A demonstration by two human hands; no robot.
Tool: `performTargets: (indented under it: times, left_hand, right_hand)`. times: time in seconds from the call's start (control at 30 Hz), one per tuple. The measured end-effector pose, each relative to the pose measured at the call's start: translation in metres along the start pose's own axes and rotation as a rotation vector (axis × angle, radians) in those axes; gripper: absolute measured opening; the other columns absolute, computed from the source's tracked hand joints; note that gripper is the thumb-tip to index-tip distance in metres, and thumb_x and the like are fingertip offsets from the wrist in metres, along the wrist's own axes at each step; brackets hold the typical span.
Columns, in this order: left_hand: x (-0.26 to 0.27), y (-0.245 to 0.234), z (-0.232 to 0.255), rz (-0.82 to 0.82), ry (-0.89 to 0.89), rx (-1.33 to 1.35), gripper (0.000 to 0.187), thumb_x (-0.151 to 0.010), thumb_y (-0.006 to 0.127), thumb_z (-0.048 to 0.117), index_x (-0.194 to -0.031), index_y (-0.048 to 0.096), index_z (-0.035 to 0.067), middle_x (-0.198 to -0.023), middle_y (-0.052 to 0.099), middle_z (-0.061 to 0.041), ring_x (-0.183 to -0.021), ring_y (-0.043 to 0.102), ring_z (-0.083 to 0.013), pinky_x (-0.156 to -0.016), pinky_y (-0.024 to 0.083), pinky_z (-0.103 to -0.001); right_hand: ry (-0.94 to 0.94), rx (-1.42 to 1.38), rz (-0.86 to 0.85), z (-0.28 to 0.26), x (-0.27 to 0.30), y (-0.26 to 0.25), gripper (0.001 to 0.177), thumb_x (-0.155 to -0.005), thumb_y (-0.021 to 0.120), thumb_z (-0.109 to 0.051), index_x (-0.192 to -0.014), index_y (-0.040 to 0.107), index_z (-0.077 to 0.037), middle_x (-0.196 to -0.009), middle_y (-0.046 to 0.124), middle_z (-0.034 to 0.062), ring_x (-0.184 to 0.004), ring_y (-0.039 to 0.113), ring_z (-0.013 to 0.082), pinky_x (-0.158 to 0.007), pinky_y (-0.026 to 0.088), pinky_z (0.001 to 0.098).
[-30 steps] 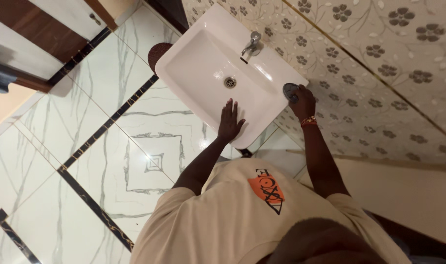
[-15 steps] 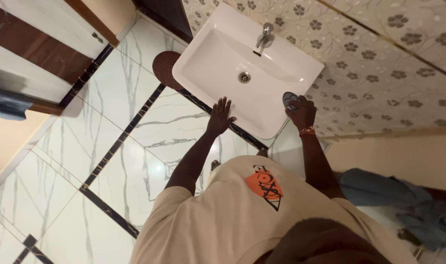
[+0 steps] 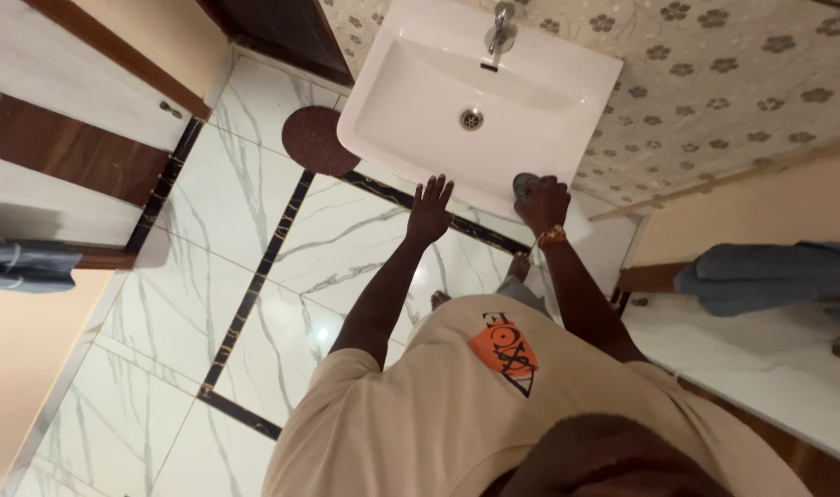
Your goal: The person cleans a bathroom sink by scrubbing the ceramic surface and the faucet area with a cloth.
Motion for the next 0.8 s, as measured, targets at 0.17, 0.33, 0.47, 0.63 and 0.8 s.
performTargets:
  times: [0.17,0.33,0.47,0.63,0.8]
  left_hand:
    - [0.005,0.000,-0.013,0.033,0.050,-0.161,0.093,-0.083,0.076,0.027,-0.164,0.032,0.020,-0.172,0.027,-0.008,-0.159,0.025,-0.0275,-0.126,0.014,-0.063]
    - [-0.001,-0.006,-0.022,-0.014,0.075,-0.112,0.094,-0.081,0.078,0.036,-0.162,0.031,0.020,-0.169,0.027,-0.009,-0.156,0.024,-0.0310,-0.124,0.013,-0.066]
    - [0.000,-0.009,-0.032,-0.046,0.047,-0.125,0.093,-0.083,0.078,0.038,-0.162,0.032,0.023,-0.169,0.028,-0.008,-0.156,0.025,-0.0303,-0.124,0.013,-0.065]
    - [-0.010,-0.015,-0.068,-0.022,0.021,-0.082,0.094,-0.083,0.077,0.040,-0.162,0.031,0.016,-0.168,0.028,-0.014,-0.156,0.024,-0.0329,-0.124,0.014,-0.066]
    - [-0.023,-0.041,-0.126,-0.017,-0.048,-0.187,0.091,-0.083,0.075,0.037,-0.160,0.032,0.014,-0.167,0.027,-0.017,-0.155,0.024,-0.0355,-0.123,0.016,-0.066]
  right_hand:
    - [0.087,0.043,-0.215,-0.010,-0.021,0.005,0.043,-0.087,0.067,-0.046,-0.108,0.078,-0.010,-0.114,0.072,0.0197,-0.109,0.062,0.0425,-0.096,0.052,0.0514]
    - [0.100,-0.085,-0.297,-0.033,-0.028,0.007,0.055,-0.079,0.067,-0.057,-0.108,0.078,-0.012,-0.116,0.071,0.0206,-0.111,0.059,0.0447,-0.096,0.051,0.0535]
    - [0.136,-0.111,-0.284,-0.059,-0.037,0.014,0.056,-0.080,0.067,-0.060,-0.114,0.076,-0.017,-0.115,0.066,0.0267,-0.104,0.060,0.0465,-0.091,0.052,0.0540]
    - [-0.158,-0.001,-0.290,-0.090,-0.058,0.034,0.044,-0.092,0.064,-0.050,-0.113,0.074,-0.014,-0.113,0.069,0.0224,-0.100,0.065,0.0439,-0.086,0.056,0.0536]
    - [-0.283,-0.177,-0.255,-0.134,-0.067,0.039,0.034,-0.095,0.072,-0.041,-0.102,0.074,-0.008,-0.100,0.073,0.0179,-0.096,0.068,0.0379,-0.091,0.055,0.0498]
Point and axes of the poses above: each hand's wrist, its own x-axis away from the middle knuckle, its own y-axis out of the palm, z = x × y, the point moved 1 cm from there along -x, towards the middle knuckle
